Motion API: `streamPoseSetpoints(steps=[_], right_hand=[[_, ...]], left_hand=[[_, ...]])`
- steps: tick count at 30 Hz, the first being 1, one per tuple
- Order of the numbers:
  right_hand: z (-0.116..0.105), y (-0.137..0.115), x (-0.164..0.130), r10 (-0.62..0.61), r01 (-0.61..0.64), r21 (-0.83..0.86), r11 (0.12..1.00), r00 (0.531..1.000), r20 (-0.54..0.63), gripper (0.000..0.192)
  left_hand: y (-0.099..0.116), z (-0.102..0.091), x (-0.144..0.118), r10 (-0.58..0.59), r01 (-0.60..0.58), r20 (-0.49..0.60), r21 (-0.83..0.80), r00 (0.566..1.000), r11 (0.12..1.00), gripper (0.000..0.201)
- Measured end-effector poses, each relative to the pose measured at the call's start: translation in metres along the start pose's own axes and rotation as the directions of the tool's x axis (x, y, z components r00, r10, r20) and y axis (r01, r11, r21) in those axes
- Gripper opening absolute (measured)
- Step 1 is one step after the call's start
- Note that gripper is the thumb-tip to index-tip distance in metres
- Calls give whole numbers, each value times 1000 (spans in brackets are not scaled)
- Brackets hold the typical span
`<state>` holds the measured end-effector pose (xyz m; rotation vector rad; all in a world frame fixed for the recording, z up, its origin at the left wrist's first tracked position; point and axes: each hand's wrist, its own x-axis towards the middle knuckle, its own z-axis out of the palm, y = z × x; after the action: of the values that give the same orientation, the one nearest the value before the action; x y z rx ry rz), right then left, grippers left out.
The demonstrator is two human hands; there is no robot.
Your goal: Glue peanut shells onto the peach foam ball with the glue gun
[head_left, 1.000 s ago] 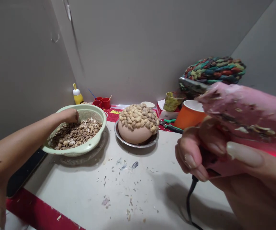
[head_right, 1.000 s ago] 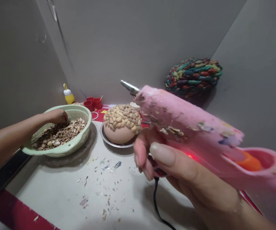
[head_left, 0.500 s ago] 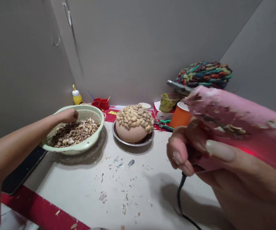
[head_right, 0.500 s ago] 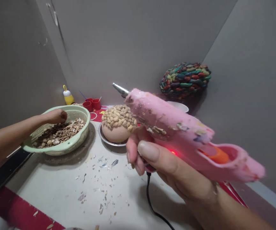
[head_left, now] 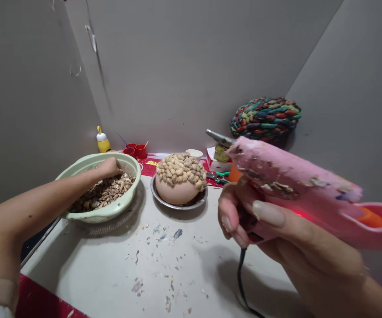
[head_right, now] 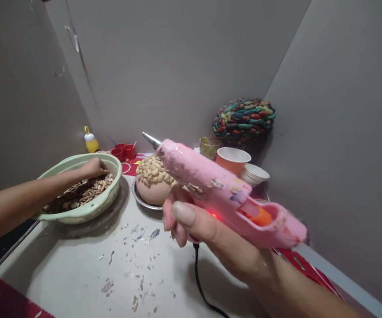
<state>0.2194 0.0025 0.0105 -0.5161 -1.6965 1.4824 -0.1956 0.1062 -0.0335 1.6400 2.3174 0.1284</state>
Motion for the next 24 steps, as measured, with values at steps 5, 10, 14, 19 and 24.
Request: streamPoseSetpoints(steps=[5, 10, 14, 19, 24], right_hand=[[-1, 2, 0, 4, -4, -26, 1000, 1000, -9, 45], [-4, 9, 9, -12, 12, -4, 1000, 999, 40, 48], [-4, 18, 13, -7, 7, -10, 1000, 998, 64, 51], [0, 25, 17, 42, -42, -1, 999, 997, 57, 52], [3, 33, 23, 51, -54, 31, 998, 995, 85, 56]], left_hand=[[-2, 0, -3, -32, 31, 0, -207, 999, 978, 39], [-3, -20, -17, -35, 20, -18, -518, 999, 855, 36], [6, -39, -40, 13, -69, -81, -739, 997, 670, 21], [29, -52, -73, 121, -186, -146, -857, 982, 480, 22], [33, -51, -80, 153, -133, -61, -842, 986, 524, 24]])
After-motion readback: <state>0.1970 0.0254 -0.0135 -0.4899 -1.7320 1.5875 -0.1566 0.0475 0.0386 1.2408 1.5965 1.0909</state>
